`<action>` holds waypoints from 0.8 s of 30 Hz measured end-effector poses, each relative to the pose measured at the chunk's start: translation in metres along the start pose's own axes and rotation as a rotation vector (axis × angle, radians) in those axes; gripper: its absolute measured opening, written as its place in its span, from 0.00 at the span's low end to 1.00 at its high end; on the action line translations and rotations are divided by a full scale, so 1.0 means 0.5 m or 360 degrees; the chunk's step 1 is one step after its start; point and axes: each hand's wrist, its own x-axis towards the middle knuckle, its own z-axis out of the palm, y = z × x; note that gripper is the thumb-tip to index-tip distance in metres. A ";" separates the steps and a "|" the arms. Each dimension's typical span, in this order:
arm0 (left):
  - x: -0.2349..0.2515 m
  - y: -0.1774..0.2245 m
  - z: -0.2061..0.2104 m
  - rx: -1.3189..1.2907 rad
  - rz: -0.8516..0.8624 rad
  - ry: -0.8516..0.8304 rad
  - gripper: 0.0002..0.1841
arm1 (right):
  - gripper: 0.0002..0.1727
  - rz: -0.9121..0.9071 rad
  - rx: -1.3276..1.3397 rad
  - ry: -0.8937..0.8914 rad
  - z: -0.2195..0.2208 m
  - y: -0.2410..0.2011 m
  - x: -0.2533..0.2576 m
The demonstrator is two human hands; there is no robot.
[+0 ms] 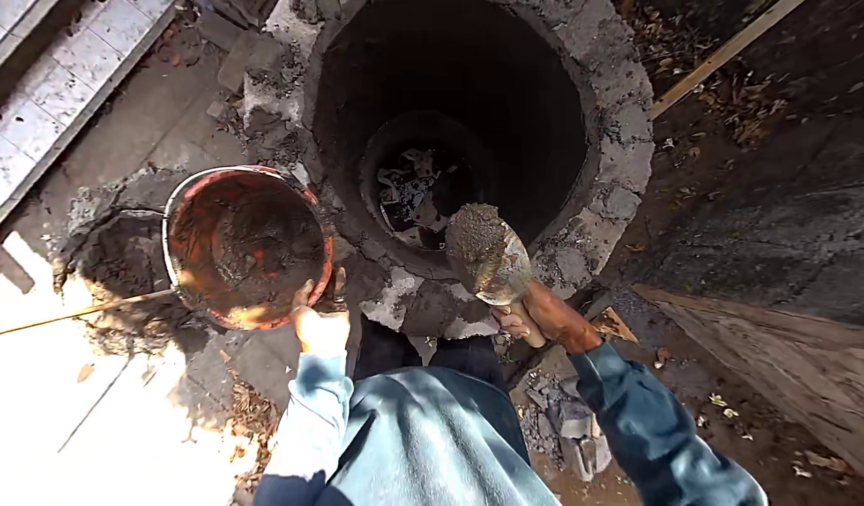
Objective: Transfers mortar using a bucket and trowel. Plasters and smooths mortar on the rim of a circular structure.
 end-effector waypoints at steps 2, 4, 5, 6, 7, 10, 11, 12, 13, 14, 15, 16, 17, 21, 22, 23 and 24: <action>-0.004 -0.014 -0.001 0.0087 0.0013 -0.0033 0.16 | 0.32 0.0056 -0.0038 -0.0060 -0.045 -0.032 0.004; -0.035 -0.034 -0.006 0.0171 -0.0050 -0.0062 0.28 | 0.33 0.0164 -0.0083 -0.0138 -0.096 -0.067 0.009; -0.057 -0.048 -0.014 0.0259 -0.0120 -0.0106 0.36 | 0.34 0.0213 -0.0125 -0.0172 -0.123 -0.083 0.014; -0.081 -0.064 -0.020 0.0397 -0.0183 -0.0180 0.42 | 0.35 0.0257 -0.0182 -0.0186 -0.148 -0.099 0.020; -0.105 -0.083 -0.020 0.0580 -0.0204 -0.0239 0.42 | 0.36 0.0295 -0.0251 -0.0196 -0.175 -0.114 0.028; -0.127 -0.127 0.005 0.1077 -0.0037 -0.0495 0.32 | 0.35 0.0421 -0.0460 -0.0226 -0.242 -0.146 0.064; -0.111 -0.135 0.032 0.1204 0.0055 -0.0606 0.30 | 0.33 0.0467 -0.0534 -0.0234 -0.257 -0.157 0.083; -0.086 -0.142 0.066 0.1326 0.0121 -0.0705 0.29 | 0.32 0.0512 -0.0608 -0.0227 -0.270 -0.167 0.103; -0.060 -0.146 0.107 0.1444 0.0118 -0.0799 0.29 | 0.32 0.0561 -0.0668 -0.0217 -0.281 -0.175 0.125; -0.029 -0.150 0.148 0.1540 0.0047 -0.0921 0.31 | 0.31 0.0610 -0.0715 -0.0226 -0.294 -0.178 0.148; 0.004 -0.156 0.189 0.1614 -0.0084 -0.1049 0.33 | 0.31 0.0663 -0.0763 -0.0233 -0.306 -0.180 0.170; 0.038 -0.168 0.230 0.1670 -0.0237 -0.1147 0.35 | 0.32 0.0711 -0.0805 -0.0224 -0.319 -0.182 0.194; 0.073 -0.186 0.271 0.1714 -0.0385 -0.1198 0.37 | 0.32 0.0759 -0.0863 -0.0215 -0.337 -0.185 0.223; 0.199 -0.277 0.353 0.1975 -0.0775 -0.1303 0.36 | 0.31 0.0959 -0.1125 -0.0218 -0.391 -0.188 0.330; 0.218 -0.299 0.359 0.2061 -0.0835 -0.1283 0.34 | 0.30 0.0991 -0.1185 -0.0233 -0.400 -0.185 0.352; 0.235 -0.319 0.364 0.2149 -0.0895 -0.1261 0.33 | 0.30 0.1024 -0.1251 -0.0243 -0.411 -0.183 0.376; 0.253 -0.338 0.369 0.2228 -0.0952 -0.1231 0.32 | 0.29 0.1065 -0.1329 -0.0256 -0.424 -0.179 0.403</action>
